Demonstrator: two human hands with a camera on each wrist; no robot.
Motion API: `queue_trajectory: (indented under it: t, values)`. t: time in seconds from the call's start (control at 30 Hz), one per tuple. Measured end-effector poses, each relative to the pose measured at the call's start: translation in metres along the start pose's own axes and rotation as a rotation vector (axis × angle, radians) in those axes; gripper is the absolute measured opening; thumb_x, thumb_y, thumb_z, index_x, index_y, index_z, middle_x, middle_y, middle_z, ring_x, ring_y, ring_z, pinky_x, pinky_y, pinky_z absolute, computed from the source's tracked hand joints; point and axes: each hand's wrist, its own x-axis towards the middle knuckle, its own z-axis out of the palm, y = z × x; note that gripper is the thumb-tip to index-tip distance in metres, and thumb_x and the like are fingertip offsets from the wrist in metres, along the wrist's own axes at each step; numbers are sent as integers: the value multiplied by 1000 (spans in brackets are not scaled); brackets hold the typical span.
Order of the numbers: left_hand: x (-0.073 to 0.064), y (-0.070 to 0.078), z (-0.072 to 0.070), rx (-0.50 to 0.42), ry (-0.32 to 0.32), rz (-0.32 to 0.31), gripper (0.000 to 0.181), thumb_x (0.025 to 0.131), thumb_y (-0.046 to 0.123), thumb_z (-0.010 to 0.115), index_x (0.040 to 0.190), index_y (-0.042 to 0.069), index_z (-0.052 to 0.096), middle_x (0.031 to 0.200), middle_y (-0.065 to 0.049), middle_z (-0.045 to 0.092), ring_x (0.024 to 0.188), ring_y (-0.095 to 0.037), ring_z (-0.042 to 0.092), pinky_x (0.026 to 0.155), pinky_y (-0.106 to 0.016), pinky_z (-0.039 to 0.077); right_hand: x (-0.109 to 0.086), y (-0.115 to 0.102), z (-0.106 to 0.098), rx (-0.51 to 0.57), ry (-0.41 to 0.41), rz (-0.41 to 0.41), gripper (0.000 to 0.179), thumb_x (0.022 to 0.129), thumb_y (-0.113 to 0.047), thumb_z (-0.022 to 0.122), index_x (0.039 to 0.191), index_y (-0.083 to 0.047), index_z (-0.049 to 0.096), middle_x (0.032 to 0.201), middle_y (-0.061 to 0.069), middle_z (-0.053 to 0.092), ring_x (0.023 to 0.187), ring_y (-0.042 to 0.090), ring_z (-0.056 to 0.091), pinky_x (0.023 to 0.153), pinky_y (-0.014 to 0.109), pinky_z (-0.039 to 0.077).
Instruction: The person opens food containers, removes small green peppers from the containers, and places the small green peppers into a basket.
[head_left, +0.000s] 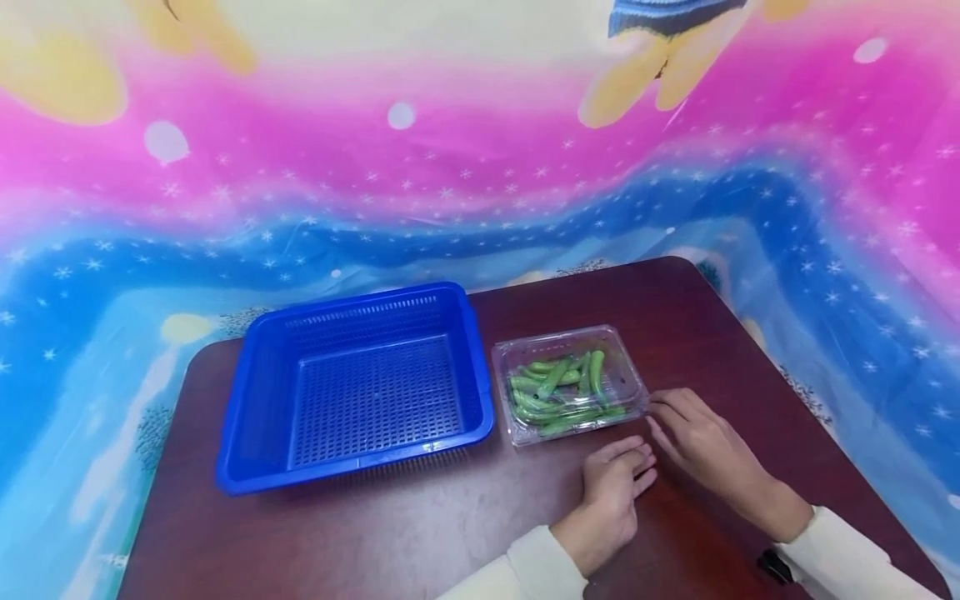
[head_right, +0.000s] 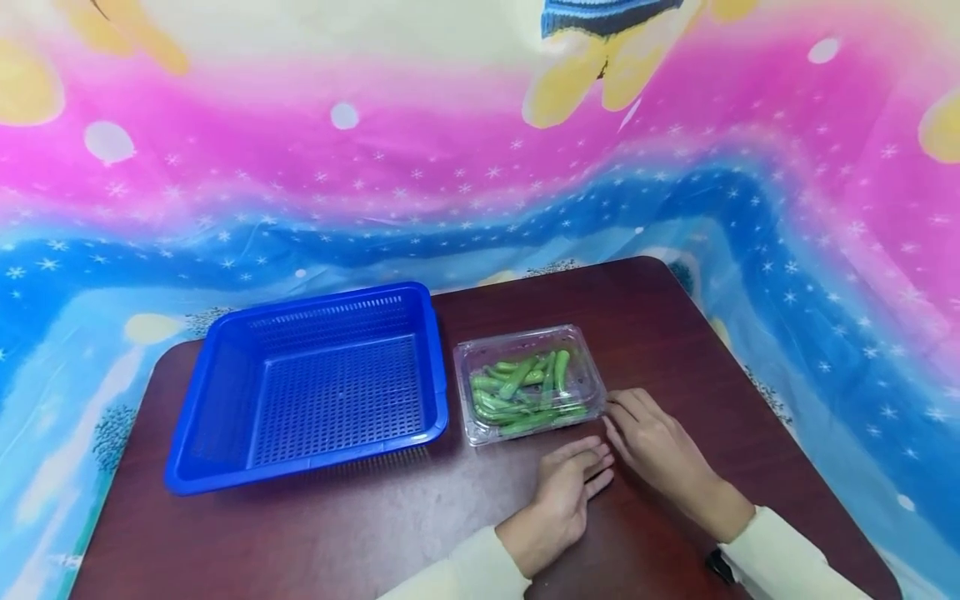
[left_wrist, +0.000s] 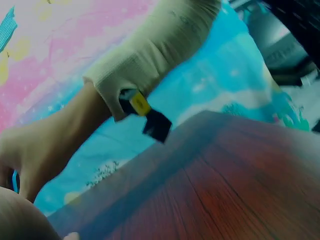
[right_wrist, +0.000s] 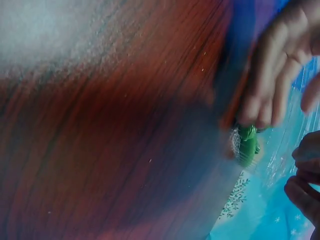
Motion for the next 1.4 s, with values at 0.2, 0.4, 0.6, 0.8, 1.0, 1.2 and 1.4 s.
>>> queue_trajectory:
  t: [0.2, 0.4, 0.6, 0.8, 1.0, 1.2, 1.4]
  values:
    - [10, 3, 17, -123, 3, -4, 31, 91, -6, 59, 120, -10, 67, 114, -15, 70, 106, -24, 67, 103, -51, 56, 3, 0, 3, -2, -13, -93, 56, 113, -30, 30, 105, 5, 73, 108, 13, 69, 103, 27, 63, 92, 32, 47]
    - [12, 4, 18, -202, -4, -5, 36, 95, -5, 53, 129, -14, 60, 124, -22, 65, 121, -32, 60, 112, -54, 48, 3, 2, 6, -4, -50, -160, 52, 113, -23, 30, 105, 5, 73, 104, 10, 70, 100, 24, 62, 91, 31, 49]
    - [15, 3, 17, -213, -3, 4, 37, 97, -4, 51, 132, -17, 56, 135, -32, 59, 135, -45, 52, 116, -58, 44, 6, 2, 4, -39, -93, -223, 52, 112, -15, 24, 104, 3, 72, 104, 9, 68, 99, 22, 61, 87, 33, 53]
    - [16, 2, 15, -178, 35, 39, 34, 94, -4, 56, 125, -18, 60, 125, -25, 66, 124, -38, 60, 109, -55, 51, 9, 1, -1, -108, -114, -323, 56, 110, -3, 16, 105, 1, 71, 106, 8, 68, 100, 21, 59, 82, 32, 54]
    - [17, -1, 16, -156, 39, 78, 27, 94, -4, 57, 117, -15, 64, 116, -19, 68, 110, -29, 66, 100, -48, 58, 11, 0, -3, -123, -127, -334, 55, 110, -2, 16, 108, 1, 71, 108, 8, 69, 100, 19, 58, 76, 31, 57]
    - [18, 0, 16, -127, 50, 106, 22, 92, -3, 59, 109, -13, 67, 105, -16, 69, 94, -22, 68, 89, -41, 62, 13, 0, -3, -81, -150, -306, 54, 111, -5, 17, 107, -1, 70, 104, 5, 66, 96, 14, 55, 71, 28, 55]
    - [19, 2, 16, -143, 54, 120, 17, 91, -3, 58, 102, -9, 69, 98, -11, 68, 87, -19, 67, 83, -36, 62, 18, 0, -2, -60, -163, -292, 55, 112, -9, 15, 103, -1, 68, 101, 4, 61, 93, 12, 53, 66, 26, 53]
